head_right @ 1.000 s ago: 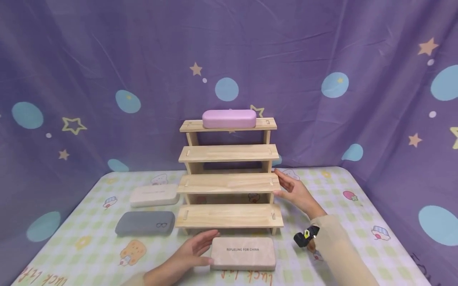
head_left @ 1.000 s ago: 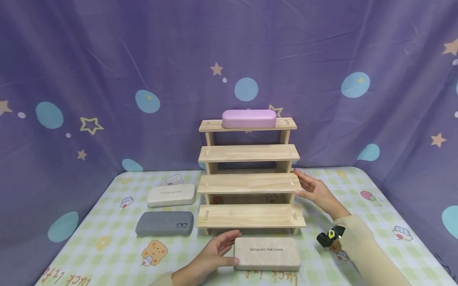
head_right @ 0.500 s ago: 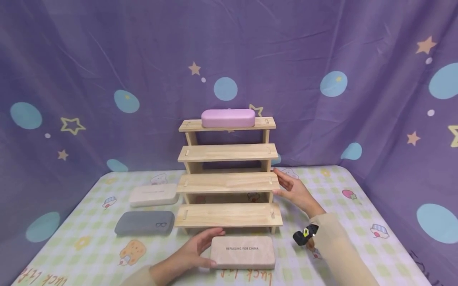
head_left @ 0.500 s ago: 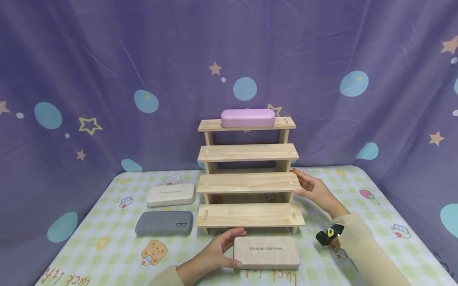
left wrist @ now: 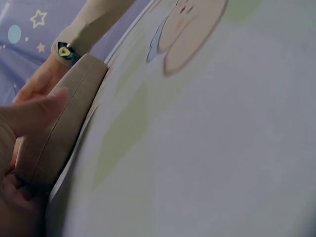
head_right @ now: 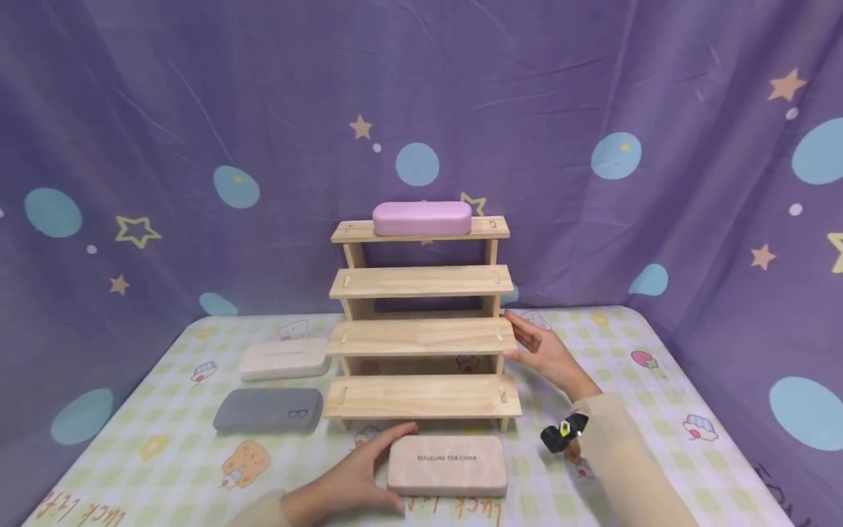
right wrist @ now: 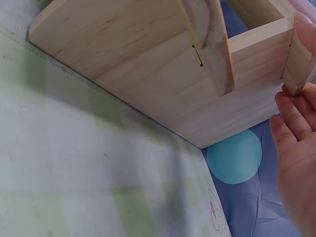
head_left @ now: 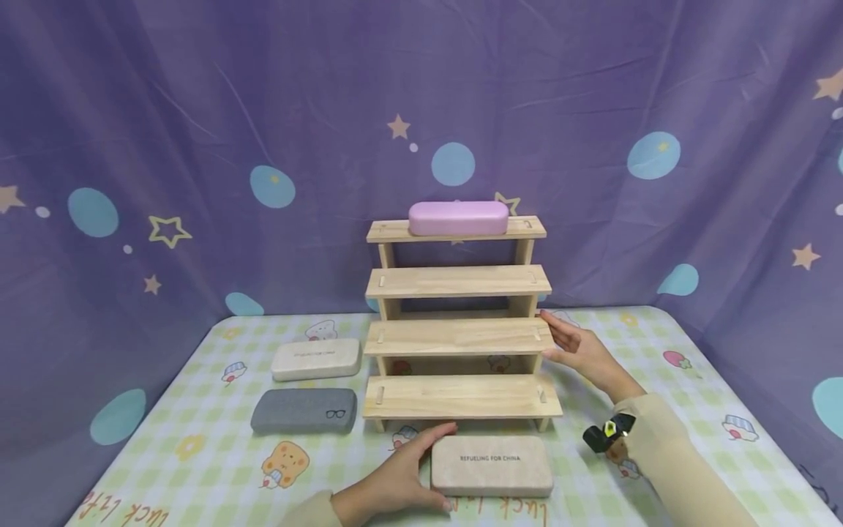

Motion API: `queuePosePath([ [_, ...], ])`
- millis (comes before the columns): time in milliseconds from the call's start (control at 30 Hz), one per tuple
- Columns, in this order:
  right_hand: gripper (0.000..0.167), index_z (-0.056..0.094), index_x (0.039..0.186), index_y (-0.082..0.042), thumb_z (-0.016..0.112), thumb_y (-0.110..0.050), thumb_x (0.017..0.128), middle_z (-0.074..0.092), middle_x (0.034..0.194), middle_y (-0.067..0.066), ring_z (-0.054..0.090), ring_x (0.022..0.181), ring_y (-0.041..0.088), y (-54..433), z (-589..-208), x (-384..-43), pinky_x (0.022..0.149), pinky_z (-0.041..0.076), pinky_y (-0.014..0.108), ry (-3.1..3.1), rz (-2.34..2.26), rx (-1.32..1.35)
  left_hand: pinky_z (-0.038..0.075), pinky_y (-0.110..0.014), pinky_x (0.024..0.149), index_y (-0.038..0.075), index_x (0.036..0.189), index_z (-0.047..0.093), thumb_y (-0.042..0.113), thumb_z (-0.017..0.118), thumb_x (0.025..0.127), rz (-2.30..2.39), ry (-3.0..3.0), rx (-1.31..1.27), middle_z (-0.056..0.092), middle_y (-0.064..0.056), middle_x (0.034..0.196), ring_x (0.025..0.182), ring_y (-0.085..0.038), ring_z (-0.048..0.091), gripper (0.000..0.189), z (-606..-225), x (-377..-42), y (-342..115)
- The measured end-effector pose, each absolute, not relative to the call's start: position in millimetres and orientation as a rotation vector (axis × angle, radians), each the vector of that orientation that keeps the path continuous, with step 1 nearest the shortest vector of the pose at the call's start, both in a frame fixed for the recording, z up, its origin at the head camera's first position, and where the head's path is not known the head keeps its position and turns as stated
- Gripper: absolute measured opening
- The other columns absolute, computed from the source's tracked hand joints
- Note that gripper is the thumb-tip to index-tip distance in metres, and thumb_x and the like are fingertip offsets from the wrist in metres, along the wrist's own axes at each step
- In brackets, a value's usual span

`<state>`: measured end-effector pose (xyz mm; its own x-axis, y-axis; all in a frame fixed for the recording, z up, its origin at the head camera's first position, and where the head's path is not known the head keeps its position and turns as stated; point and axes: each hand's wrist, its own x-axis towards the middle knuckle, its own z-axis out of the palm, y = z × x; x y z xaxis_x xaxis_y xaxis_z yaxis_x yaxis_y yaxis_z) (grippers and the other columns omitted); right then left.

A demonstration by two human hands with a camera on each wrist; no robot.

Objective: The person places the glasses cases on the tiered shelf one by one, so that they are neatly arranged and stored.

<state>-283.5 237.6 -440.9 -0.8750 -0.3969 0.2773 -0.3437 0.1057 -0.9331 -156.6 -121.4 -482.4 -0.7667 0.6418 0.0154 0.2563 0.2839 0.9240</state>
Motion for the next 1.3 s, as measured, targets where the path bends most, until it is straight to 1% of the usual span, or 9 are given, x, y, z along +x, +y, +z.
queuePosePath([
  [133, 0.074, 0.022, 0.145, 0.007, 0.066, -0.003, 0.086, 0.016, 0.152, 0.025, 0.034, 0.134, 0.016, 237.8, -441.5, -283.0, 0.097, 0.035, 0.013, 2.282, -1.938, -0.783, 0.026, -0.045, 0.108, 0.017, 0.147, 0.03, 0.029, 0.085, 0.066, 1.407, 2.318, 0.803, 0.039, -0.001, 0.145, 0.13, -0.022, 0.038, 0.098, -479.9, -152.5, -118.0],
  [267, 0.075, 0.022, 0.146, 0.006, 0.066, -0.004, 0.086, 0.016, 0.152, 0.023, 0.038, 0.128, 0.002, 236.3, -441.5, -282.7, 0.098, 0.036, 0.015, 2.26, -1.956, -0.778, 0.032, -0.039, 0.105, 0.016, 0.145, 0.033, 0.028, 0.085, 0.065, 1.392, 2.359, 0.804, 0.046, 0.001, 0.137, 0.122, -0.016, 0.045, 0.096, -478.5, -150.8, -117.7],
  [367, 0.075, 0.022, 0.146, 0.006, 0.066, -0.005, 0.087, 0.016, 0.152, 0.023, 0.036, 0.13, 0.005, 235.6, -441.7, -283.1, 0.098, 0.036, 0.016, 2.264, -1.951, -0.783, 0.034, -0.032, 0.102, 0.016, 0.144, 0.036, 0.026, 0.086, 0.065, 1.403, 2.356, 0.791, 0.05, 0.005, 0.129, 0.116, -0.013, 0.047, 0.093, -478.6, -150.3, -118.0],
  [500, 0.074, 0.022, 0.146, 0.006, 0.066, -0.004, 0.087, 0.016, 0.152, 0.023, 0.035, 0.131, 0.007, 235.6, -441.9, -284.0, 0.098, 0.035, 0.014, 2.269, -1.951, -0.787, 0.032, -0.033, 0.104, 0.016, 0.141, 0.041, 0.026, 0.086, 0.064, 1.428, 2.365, 0.765, 0.052, 0.008, 0.125, 0.117, -0.013, 0.046, 0.09, -480.6, -151.4, -117.4],
  [733, 0.074, 0.021, 0.146, 0.005, 0.065, -0.004, 0.087, 0.016, 0.152, 0.023, 0.033, 0.134, 0.014, 235.4, -441.4, -282.2, 0.097, 0.036, 0.015, 2.266, -1.944, -0.783, 0.018, -0.062, 0.106, 0.017, 0.136, 0.048, 0.025, 0.087, 0.062, 1.507, 2.357, 0.716, 0.055, 0.009, 0.128, 0.124, -0.019, 0.045, 0.084, -484.7, -152.1, -119.5],
  [800, 0.074, 0.021, 0.146, 0.005, 0.065, -0.004, 0.087, 0.016, 0.153, 0.023, 0.031, 0.135, 0.017, 235.4, -441.2, -281.7, 0.098, 0.036, 0.015, 2.263, -1.944, -0.777, 0.019, -0.055, 0.109, 0.016, 0.135, 0.049, 0.023, 0.087, 0.063, 1.542, 2.324, 0.715, 0.055, 0.007, 0.128, 0.124, -0.019, 0.046, 0.081, -485.0, -152.2, -120.4],
  [967, 0.075, 0.022, 0.146, 0.005, 0.066, -0.004, 0.087, 0.016, 0.153, 0.022, 0.028, 0.136, 0.025, 235.2, -440.0, -282.0, 0.099, 0.035, 0.014, 2.27, -1.938, -0.771, 0.031, -0.018, 0.103, 0.008, 0.136, 0.047, 0.014, 0.085, 0.066, 1.656, 2.177, 0.752, 0.054, -0.003, 0.131, 0.123, -0.014, 0.046, 0.08, -480.1, -151.5, -122.5],
  [1133, 0.075, 0.021, 0.147, 0.005, 0.066, -0.004, 0.087, 0.016, 0.153, 0.023, 0.025, 0.137, 0.031, 235.5, -438.8, -282.9, 0.099, 0.034, 0.013, 2.271, -1.932, -0.772, 0.036, -0.019, 0.1, 0.005, 0.137, 0.045, 0.011, 0.083, 0.068, 1.695, 2.108, 0.832, 0.053, -0.009, 0.131, 0.117, -0.014, 0.05, 0.079, -469.4, -151.0, -124.8],
  [1300, 0.075, 0.021, 0.146, 0.005, 0.065, -0.003, 0.086, 0.017, 0.152, 0.024, 0.027, 0.136, 0.025, 236.0, -438.4, -282.5, 0.098, 0.035, 0.014, 2.253, -1.953, -0.754, 0.036, -0.022, 0.101, 0.009, 0.137, 0.047, 0.015, 0.084, 0.068, 1.645, 2.161, 0.88, 0.052, -0.006, 0.134, 0.121, -0.015, 0.048, 0.079, -456.3, -154.2, -126.1],
])
